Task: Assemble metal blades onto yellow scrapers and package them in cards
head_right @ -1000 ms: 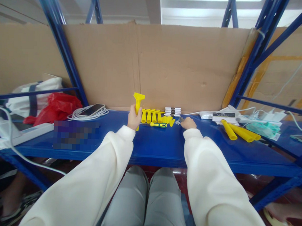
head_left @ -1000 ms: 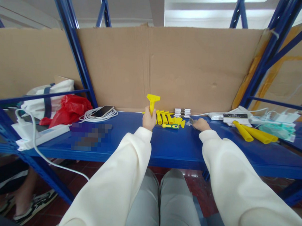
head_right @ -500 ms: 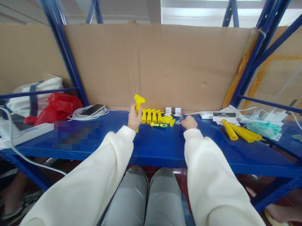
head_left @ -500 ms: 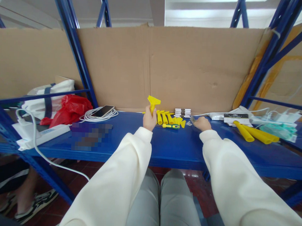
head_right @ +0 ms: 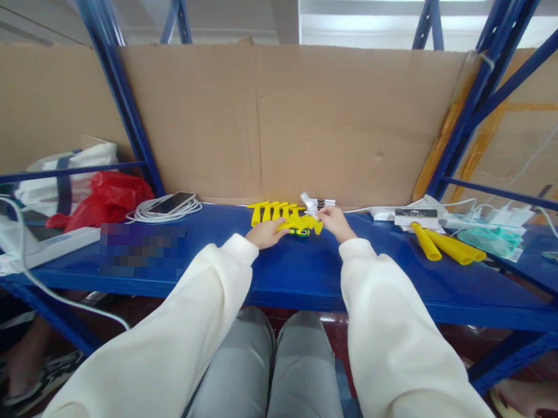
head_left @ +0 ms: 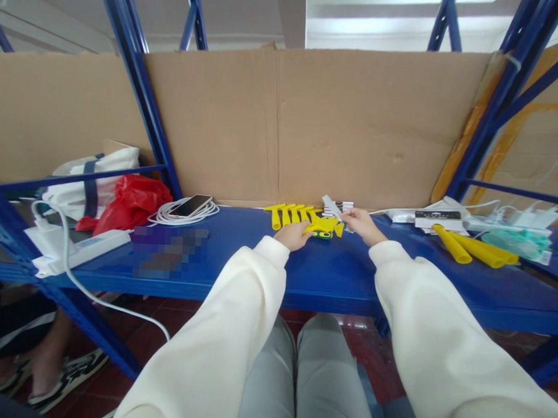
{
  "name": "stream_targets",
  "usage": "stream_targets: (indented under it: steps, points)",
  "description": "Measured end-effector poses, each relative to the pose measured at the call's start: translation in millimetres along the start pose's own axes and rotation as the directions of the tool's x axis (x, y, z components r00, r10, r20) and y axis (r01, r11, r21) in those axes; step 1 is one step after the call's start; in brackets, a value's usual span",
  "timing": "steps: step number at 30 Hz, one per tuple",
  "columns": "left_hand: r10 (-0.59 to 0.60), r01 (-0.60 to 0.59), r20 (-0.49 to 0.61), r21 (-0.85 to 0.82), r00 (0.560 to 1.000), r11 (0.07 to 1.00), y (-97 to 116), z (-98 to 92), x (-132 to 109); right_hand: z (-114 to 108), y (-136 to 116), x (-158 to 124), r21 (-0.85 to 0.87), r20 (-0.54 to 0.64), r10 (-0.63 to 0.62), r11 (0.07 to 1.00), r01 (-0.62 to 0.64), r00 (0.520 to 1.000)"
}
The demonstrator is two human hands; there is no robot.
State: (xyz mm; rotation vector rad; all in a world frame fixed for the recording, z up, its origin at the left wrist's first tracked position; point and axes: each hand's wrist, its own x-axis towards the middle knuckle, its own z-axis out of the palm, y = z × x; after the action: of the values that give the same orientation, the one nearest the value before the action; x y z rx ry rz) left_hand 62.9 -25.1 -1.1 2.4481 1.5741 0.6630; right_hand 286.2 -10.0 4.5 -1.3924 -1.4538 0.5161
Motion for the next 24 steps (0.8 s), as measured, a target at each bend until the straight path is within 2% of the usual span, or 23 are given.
stream_targets:
  steps: [3, 6, 10, 17, 24]
  points:
    - [-0.016, 0.016, -0.028, -0.009, 0.999, 1.0, -1.9, 0.0, 0.5, 8.2, -6.3, -9.1, 0.193, 0.194, 0.012, 0.98, -0.05, 0.981]
    - [-0.021, 0.019, -0.067, -0.024, 0.998, 1.0, -4.1, 1.6, 1.7, 11.3, -9.9, -15.7, 0.266, 0.328, 0.018, 0.958, -0.11, 0.944]
    - [0.011, -0.012, -0.074, -0.015, 0.997, 1.0, -5.7, 2.4, 1.5, 12.0, -11.8, -18.3, 0.242, 0.375, 0.064, 0.956, -0.164, 0.925]
    - [0.05, -0.049, -0.007, 0.114, 0.999, 0.992, -6.7, -2.6, 0.8, 10.7, -15.9, -20.9, 0.177, 0.493, 0.105, 0.96, -0.218, 0.864]
    - [0.05, -0.049, -0.006, 0.104, 0.999, 0.993, -5.4, -3.8, -0.2, 8.6, -15.7, -20.8, 0.151, 0.545, 0.143, 0.953, -0.264, 0.826]
